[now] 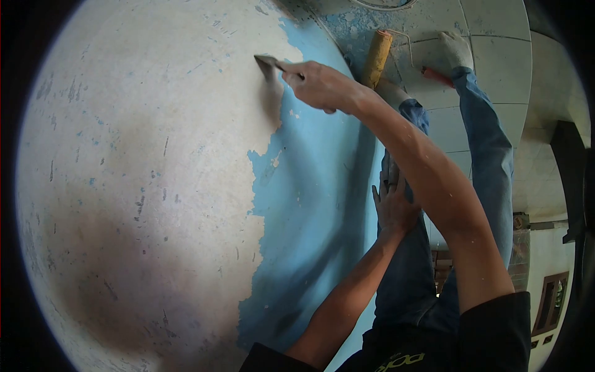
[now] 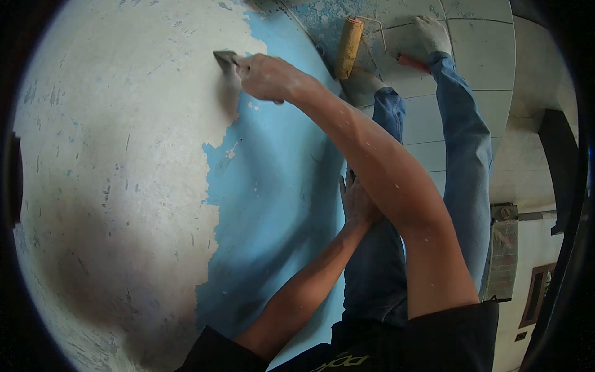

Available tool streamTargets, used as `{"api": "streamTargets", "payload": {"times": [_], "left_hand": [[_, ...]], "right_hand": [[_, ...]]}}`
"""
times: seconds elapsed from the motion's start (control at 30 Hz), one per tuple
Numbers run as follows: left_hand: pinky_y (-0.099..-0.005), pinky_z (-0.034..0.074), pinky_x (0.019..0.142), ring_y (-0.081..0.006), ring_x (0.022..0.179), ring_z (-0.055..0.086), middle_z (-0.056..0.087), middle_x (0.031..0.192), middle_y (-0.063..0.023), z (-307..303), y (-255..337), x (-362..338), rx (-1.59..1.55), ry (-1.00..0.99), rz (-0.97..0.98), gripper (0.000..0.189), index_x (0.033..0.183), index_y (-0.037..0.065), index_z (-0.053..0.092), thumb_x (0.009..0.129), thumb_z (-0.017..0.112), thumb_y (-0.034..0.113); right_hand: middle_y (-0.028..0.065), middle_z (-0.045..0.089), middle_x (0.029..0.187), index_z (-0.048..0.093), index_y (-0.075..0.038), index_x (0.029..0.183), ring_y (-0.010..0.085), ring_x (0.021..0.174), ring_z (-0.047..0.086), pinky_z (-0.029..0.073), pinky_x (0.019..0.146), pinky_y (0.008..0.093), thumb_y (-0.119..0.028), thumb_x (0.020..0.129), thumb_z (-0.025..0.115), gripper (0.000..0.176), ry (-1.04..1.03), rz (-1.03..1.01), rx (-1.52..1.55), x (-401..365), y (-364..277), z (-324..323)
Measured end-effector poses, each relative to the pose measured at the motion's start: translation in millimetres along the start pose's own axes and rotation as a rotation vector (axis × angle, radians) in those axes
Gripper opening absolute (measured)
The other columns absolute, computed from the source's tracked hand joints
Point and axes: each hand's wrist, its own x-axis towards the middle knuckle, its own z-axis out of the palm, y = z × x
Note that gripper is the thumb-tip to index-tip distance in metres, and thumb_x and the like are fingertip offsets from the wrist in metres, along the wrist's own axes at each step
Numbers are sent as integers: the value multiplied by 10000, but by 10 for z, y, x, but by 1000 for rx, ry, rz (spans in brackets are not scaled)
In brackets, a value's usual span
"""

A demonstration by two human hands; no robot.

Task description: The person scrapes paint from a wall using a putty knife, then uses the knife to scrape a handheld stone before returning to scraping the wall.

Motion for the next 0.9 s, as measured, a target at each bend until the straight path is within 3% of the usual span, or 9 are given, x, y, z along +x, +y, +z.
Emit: {"api": "streamTargets", "payload": {"times": [0.27,0.47,0.57,0.63,0.67,0.73,0.77,0.8,0.9], "left_hand": [[-587,106,1210,-417,1501,187,252,1636,-93,-3,-10,36,26,-78,-29,894,1597,210,197,881,583,579],[-586,108,1211,-412,1502,189,323,1602,-126,-73,26,5,-21,-22,-1,879,1597,187,196,892,569,558],[-588,111,1210,-400,1505,183,312,1608,-122,-70,33,31,21,-28,-17,897,1590,179,216,875,596,568],[-586,112,1210,-390,1509,174,266,1629,-104,-144,23,13,9,-136,-1,910,1577,169,249,856,620,580],[-586,112,1210,-390,1509,174,266,1629,-104,-160,42,2,8,-137,-3,910,1577,169,249,856,620,580],[-581,111,1210,-378,1512,172,286,1619,-118,-188,63,-23,3,-86,4,913,1568,155,271,847,633,582],[-581,111,1210,-378,1512,172,286,1619,-118,-152,33,-38,7,-87,3,913,1568,155,271,847,633,582],[-576,110,1211,-374,1513,170,294,1615,-124,-96,-6,-32,-14,-69,4,910,1566,152,274,849,631,583],[-567,112,1213,-362,1518,162,297,1613,-131,-138,-12,20,-37,-57,-2,908,1566,149,275,852,627,585]], "right_hand": [[-10,417,567,512,-120,1444,99,408,361,329,383,289,-326,1057,385,457,-29,31,66,-7,8,-30],[-7,450,611,483,-133,1472,109,441,392,342,397,290,-327,1061,385,465,41,73,105,161,68,18],[-3,443,601,442,-131,1504,106,436,391,352,397,285,-324,1067,376,483,-131,55,23,-199,163,121],[-3,451,590,409,-126,1523,100,422,385,342,387,283,-315,1069,381,493,162,-339,-105,-186,446,430],[-3,451,590,409,-126,1523,100,422,385,342,387,283,-315,1069,381,493,160,-337,-104,-158,480,406],[51,523,624,429,-108,1507,133,489,475,438,492,328,-287,1063,401,480,-7,15,22,-195,76,153],[110,596,688,469,-93,1481,175,583,548,489,640,362,-275,1061,404,463,-52,75,61,-203,6,120],[110,596,688,469,-93,1481,175,583,548,489,639,362,-275,1061,404,463,-47,71,60,-225,46,170],[134,645,736,486,-82,1467,191,614,561,477,663,363,-281,1066,387,459,189,-314,-19,-301,241,420]]}}
